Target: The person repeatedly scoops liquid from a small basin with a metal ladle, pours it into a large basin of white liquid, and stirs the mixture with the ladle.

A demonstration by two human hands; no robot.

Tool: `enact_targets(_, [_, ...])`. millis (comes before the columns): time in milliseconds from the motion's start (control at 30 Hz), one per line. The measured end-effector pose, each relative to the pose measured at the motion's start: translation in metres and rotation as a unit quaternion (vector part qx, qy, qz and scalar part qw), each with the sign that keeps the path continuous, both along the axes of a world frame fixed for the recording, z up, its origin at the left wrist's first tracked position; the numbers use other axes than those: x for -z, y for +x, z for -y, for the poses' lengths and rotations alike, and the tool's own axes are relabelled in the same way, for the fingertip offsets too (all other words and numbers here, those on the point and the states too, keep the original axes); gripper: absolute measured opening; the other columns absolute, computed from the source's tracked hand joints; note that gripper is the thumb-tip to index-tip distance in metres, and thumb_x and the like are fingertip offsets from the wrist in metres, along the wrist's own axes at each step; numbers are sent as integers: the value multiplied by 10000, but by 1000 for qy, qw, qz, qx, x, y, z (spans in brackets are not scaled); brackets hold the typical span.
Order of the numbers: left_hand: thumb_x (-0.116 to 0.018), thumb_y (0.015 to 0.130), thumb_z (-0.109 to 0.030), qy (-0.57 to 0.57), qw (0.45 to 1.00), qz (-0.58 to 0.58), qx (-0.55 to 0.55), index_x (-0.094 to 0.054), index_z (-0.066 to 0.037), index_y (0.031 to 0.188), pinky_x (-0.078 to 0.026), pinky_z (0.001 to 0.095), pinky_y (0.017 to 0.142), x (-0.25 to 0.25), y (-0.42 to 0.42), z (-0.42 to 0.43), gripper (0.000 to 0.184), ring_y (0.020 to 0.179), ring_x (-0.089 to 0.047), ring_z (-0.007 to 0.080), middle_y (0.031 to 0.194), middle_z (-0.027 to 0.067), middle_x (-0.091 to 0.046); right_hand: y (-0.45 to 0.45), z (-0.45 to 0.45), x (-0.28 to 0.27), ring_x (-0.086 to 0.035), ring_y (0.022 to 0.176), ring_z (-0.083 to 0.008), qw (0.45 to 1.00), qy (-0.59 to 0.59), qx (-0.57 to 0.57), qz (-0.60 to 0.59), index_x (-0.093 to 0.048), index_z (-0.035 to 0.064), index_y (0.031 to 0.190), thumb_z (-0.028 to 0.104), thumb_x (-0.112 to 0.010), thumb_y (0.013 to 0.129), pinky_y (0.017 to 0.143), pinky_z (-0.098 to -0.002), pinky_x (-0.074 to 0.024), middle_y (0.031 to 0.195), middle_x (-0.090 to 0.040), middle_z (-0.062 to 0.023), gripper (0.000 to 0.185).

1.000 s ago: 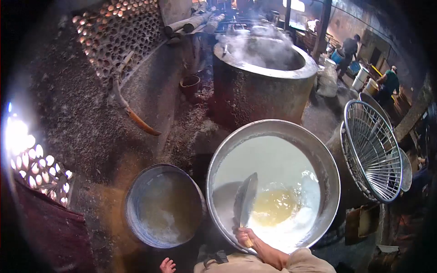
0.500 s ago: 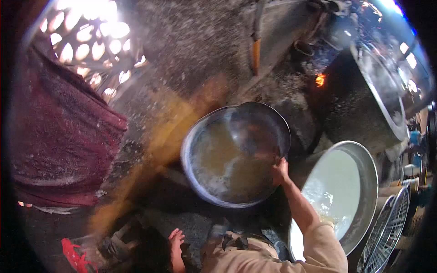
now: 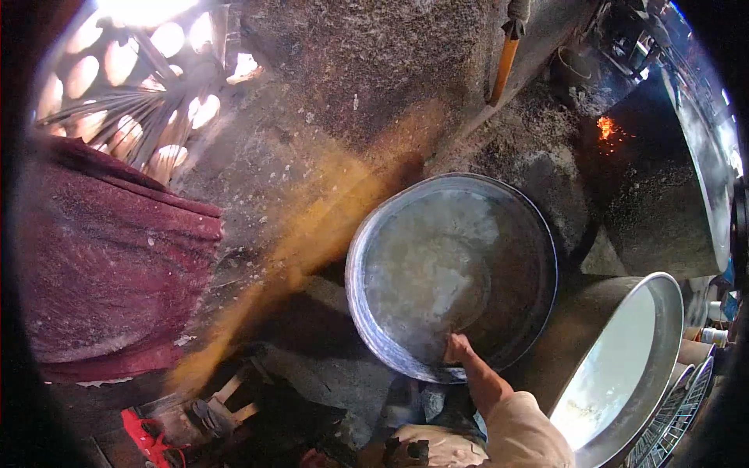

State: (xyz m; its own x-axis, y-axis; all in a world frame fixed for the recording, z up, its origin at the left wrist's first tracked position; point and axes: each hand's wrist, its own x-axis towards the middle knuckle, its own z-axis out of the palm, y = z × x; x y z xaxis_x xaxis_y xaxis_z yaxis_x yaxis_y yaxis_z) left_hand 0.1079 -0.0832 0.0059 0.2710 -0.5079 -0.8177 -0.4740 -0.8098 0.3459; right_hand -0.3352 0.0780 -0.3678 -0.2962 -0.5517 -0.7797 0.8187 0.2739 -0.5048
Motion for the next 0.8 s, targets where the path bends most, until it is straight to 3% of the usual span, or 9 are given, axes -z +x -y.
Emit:
enact_targets(133, [-537, 897, -286, -24, 999, -34, 14, -464, -109, 1293, -423, 426, 821, -6, -2, 4, 440, 1012, -546, 270, 1209, 106, -524, 0, 24, -35, -550, 635, -222, 980, -111, 49, 158, -544, 77, 760, 365, -614, 842, 545, -392, -451, 740, -544, -75, 307])
enact_targets(233, [-528, 907, -318, -66, 995, -68, 26, -435, -117, 1331, -413, 466, 895, -13, -1, 0, 478, 1094, -524, 295, 1287, 115, -489, -8, 35, -105, -543, 528, -199, 1000, 12, -16, 23, -520, 24, 799, 39, -613, 802, 453, -370, -439, 643, -520, -46, 93])
enact_targets(367, [-509, 921, -364, -27, 996, -79, 40, -388, -119, 1371, -373, 501, 984, -20, -28, 5, 527, 1175, -482, 325, 1367, 123, -427, -11, 5, -104, -500, 504, -150, 967, -96, 48, 230, -512, 47, 776, 65, -631, 795, 456, -344, -419, 621, -481, -15, 123])
enact_targets(467, [-471, 942, -356, 50, 994, -89, 34, -391, -99, 1368, -312, 501, 1038, -24, -54, 6, 503, 1198, -455, 333, 1364, 137, -430, -23, -19, -199, -473, 511, -124, 969, -104, 60, 214, -508, 53, 858, 91, -636, 801, 472, -312, -411, 618, -454, 3, 145])
enact_targets(533, [-479, 939, -345, -7, 991, -118, 67, -421, -99, 1352, -335, 488, 1014, -20, -71, -5, 484, 1179, -471, 324, 1334, 141, -464, -33, -38, -280, -483, 584, -124, 995, -60, -45, 64, -470, 103, 919, 135, -632, 815, 519, -307, -432, 707, -479, -2, 195])
enact_targets(567, [-484, 937, -330, 19, 991, -120, 57, -448, -96, 1333, -349, 478, 995, 20, -49, 2, 461, 1153, -489, 305, 1302, 141, -495, -32, -71, -270, -490, 618, -120, 931, -264, 75, 241, -449, 94, 969, 109, -619, 831, 526, -299, -429, 770, -484, -10, 219])
enact_targets(667, [-496, 932, -329, -6, 987, -145, 72, -437, -98, 1341, -375, 477, 966, 19, -92, -20, 473, 1131, -501, 293, 1317, 142, -478, -47, -139, -341, -486, 588, -118, 987, -111, -11, 117, -479, 46, 944, 102, -626, 834, 498, -294, -424, 777, -501, -35, 192])
enact_targets(700, [-590, 845, -219, -22, 987, -136, 78, -551, -78, 1178, -469, 317, 664, 102, -55, -14, 364, 795, -604, 177, 1019, 80, -628, -49, -154, -370, -488, 537, -128, 999, 7, -31, 42, -526, -1, 876, 96, -617, 824, 462, -295, -414, 726, -524, -53, 143])
enact_targets(800, [-609, 818, -255, -31, 989, -117, 80, -527, -85, 1205, -464, 306, 627, 124, -91, -30, 430, 790, -597, 171, 1007, 71, -617, -58, -243, -400, -510, 501, -145, 998, 13, -54, 25, -554, -19, 837, 54, -638, 805, 457, -307, -438, 657, -530, -52, 116])
